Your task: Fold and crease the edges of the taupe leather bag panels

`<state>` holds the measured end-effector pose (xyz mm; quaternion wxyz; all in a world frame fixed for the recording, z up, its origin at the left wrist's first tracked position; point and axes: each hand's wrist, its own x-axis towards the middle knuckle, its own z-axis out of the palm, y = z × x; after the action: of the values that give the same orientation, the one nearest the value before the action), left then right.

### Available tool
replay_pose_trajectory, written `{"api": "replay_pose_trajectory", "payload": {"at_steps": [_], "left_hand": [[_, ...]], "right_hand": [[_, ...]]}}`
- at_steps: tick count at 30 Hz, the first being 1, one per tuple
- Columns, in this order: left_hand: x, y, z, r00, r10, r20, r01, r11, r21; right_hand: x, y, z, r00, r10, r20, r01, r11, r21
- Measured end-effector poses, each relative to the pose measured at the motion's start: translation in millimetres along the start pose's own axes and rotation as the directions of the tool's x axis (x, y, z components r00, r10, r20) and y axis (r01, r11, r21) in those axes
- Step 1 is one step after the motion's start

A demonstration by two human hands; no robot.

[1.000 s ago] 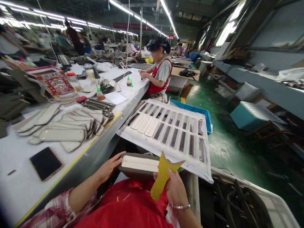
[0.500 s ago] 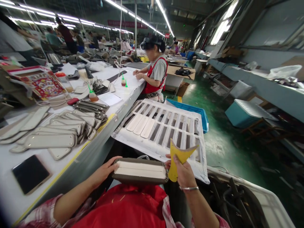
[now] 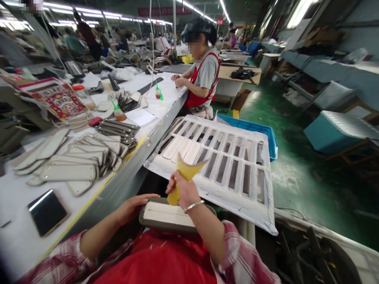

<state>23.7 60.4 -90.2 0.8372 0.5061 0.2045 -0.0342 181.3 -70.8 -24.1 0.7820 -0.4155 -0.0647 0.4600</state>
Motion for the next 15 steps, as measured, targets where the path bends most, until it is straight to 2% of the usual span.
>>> {"api": "replay_pose_trajectory", "payload": {"at_steps": [2, 5, 15], "left_hand": [[1, -9, -2.6, 0.995, 0.049, -0.082, -0.048, 0.999, 0.01], [3, -20, -6.2, 0.985, 0.107, -0.138, -0.104, 0.994, 0.026], [5, -18, -14.2, 0.989, 0.145, -0.027, -0.143, 0.988, 0.065]], "right_hand": [[23, 28, 26, 0.997, 0.049, 0.059, -0.047, 0.998, -0.034], [43, 58, 45, 0.994, 0.084, 0.063, -0.076, 0.991, -0.112], [64, 88, 52, 0.995, 0.088, 0.04, -0.068, 0.932, -0.357]]}}
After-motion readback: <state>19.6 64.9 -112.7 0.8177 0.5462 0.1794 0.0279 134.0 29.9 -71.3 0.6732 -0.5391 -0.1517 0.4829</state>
